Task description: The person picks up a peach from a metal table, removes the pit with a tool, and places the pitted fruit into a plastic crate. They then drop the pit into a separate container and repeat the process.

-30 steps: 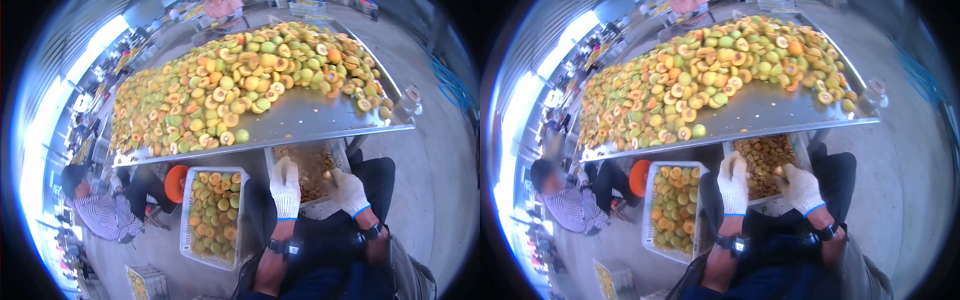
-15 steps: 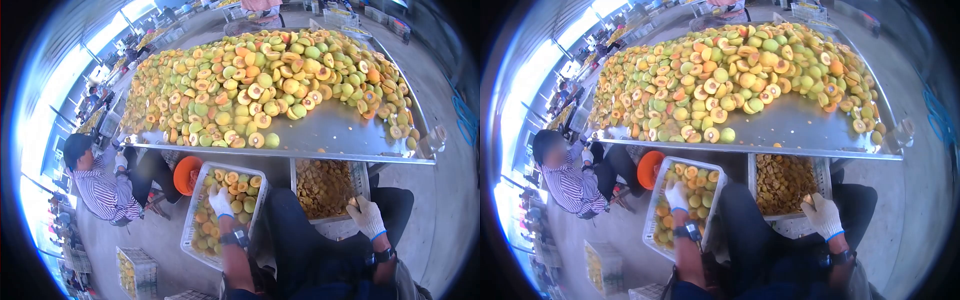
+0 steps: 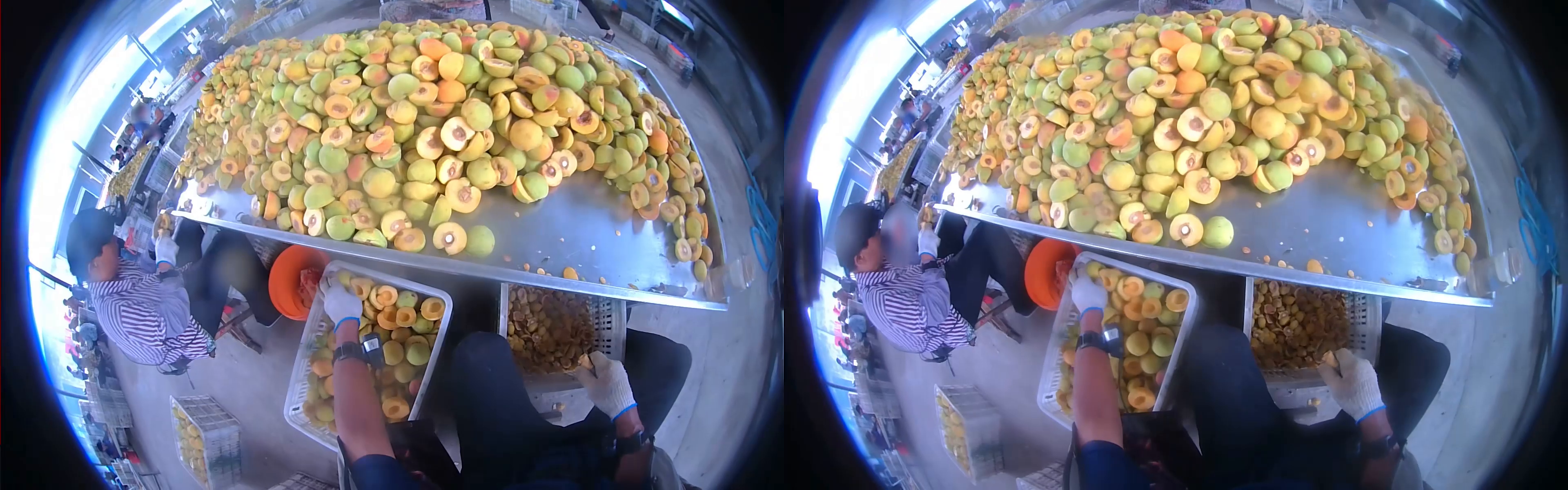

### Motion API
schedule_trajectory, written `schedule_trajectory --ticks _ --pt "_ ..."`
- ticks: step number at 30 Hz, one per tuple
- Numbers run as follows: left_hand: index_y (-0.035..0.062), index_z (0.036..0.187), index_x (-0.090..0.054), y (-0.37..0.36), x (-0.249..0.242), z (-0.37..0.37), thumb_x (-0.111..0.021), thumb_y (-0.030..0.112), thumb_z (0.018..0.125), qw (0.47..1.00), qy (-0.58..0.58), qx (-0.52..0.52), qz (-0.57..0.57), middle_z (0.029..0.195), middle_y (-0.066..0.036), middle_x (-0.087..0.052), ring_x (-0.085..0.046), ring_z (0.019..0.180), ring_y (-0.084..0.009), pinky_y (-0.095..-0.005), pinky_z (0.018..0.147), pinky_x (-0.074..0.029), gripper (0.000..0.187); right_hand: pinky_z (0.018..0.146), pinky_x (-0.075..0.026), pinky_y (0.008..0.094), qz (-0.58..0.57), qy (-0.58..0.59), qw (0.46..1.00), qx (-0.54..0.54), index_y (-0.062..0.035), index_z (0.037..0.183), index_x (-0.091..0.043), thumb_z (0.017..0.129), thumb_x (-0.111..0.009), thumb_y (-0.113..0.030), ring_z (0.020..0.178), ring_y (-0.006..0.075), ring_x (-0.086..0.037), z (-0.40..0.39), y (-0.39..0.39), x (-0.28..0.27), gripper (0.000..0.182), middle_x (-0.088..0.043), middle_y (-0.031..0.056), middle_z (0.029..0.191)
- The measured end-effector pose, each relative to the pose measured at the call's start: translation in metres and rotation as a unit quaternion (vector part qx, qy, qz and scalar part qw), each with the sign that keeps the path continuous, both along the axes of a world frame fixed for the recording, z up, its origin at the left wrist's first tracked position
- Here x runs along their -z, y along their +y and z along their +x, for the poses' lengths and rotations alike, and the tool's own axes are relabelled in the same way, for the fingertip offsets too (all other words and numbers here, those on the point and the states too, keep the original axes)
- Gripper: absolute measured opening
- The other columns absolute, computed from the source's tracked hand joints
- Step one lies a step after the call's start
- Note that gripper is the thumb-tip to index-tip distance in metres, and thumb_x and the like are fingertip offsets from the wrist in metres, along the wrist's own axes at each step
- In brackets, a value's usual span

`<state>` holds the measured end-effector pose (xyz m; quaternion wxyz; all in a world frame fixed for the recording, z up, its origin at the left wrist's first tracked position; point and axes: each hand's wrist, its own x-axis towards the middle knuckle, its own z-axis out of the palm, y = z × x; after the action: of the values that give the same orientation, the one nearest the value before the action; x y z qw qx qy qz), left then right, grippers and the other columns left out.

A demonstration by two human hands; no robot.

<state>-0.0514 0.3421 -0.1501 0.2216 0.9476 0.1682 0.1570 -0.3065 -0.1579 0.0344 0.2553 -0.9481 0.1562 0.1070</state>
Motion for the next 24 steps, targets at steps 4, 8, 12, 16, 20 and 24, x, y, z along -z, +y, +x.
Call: schedule_trajectory --ticks 4,8,12,16,20,24 --pt "0.0051 0.143 -0.057 -0.01 0.013 -0.008 -0.065 0.022 0.091 0.99 0.075 -0.009 0.119 0.145 -0.02 -0.055 -0.048 0.139 -0.041 -0.058 0.114 -0.039 0.055 0.071 -0.054 0.0528 -0.007 0.021 1.0 0.0 -0.0008 0.092 -0.063 0.089 -0.075 -0.026 0.084 0.0475 -0.069 0.008 0.002 0.003 0.028 -0.069 0.0263 0.083" --pt "0.0077 0.145 -0.057 -0.003 0.03 -0.02 -0.058 0.018 0.093 0.99 0.058 0.014 0.125 0.154 -0.015 -0.052 -0.046 0.143 -0.0395 -0.0623 0.118 -0.032 0.053 0.07 -0.053 0.0531 0.006 0.016 1.0 -0.016 -0.0008 0.09 -0.063 0.089 -0.075 -0.024 0.083 0.0476 -0.068 0.017 0.004 0.002 0.026 -0.069 0.0263 0.083" --pt "0.007 0.137 -0.064 0.003 -0.011 -0.012 -0.058 0.016 0.093 0.989 0.117 0.017 0.09 0.14 -0.016 -0.062 -0.057 0.13 -0.0409 -0.0551 0.109 -0.045 0.046 0.068 -0.052 0.0536 0.023 -0.023 0.999 -0.033 -0.001 0.09 -0.061 0.09 -0.075 -0.022 0.081 0.0478 -0.067 0.017 0.01 0.001 0.025 -0.068 0.0261 0.081" --pt "0.0069 0.123 -0.071 -0.066 -0.102 -0.026 -0.06 0.019 0.094 0.991 -0.125 -0.006 0.051 0.121 -0.016 -0.07 -0.065 0.107 -0.0413 -0.0512 0.091 -0.053 0.033 0.066 -0.052 0.053 0.047 -0.055 0.997 -0.011 -0.0013 0.09 -0.061 0.09 -0.075 -0.022 0.079 0.048 -0.067 0.007 0.009 -0.006 0.025 -0.067 0.0258 0.079" --pt "0.0081 0.115 -0.072 -0.182 -0.187 -0.043 -0.072 0.018 0.09 0.943 -0.238 0.224 0.06 0.105 -0.016 -0.07 -0.065 0.1 -0.0379 -0.0466 0.09 -0.053 0.026 0.066 -0.052 0.0527 0.063 -0.077 0.995 -0.027 -0.0015 0.091 -0.06 0.09 -0.075 -0.021 0.079 0.0484 -0.067 -0.001 0.01 -0.011 0.024 -0.067 0.0258 0.079" --pt "0.0112 0.112 -0.074 -0.258 -0.198 -0.014 -0.076 0.033 0.087 0.947 -0.027 0.276 0.161 0.116 -0.012 -0.07 -0.064 0.103 -0.0316 -0.0545 0.097 -0.047 0.034 0.068 -0.053 0.0537 0.045 -0.099 0.993 -0.053 -0.0016 0.092 -0.061 0.09 -0.076 -0.02 0.08 0.0484 -0.068 -0.01 0.01 -0.019 0.024 -0.068 0.026 0.08"
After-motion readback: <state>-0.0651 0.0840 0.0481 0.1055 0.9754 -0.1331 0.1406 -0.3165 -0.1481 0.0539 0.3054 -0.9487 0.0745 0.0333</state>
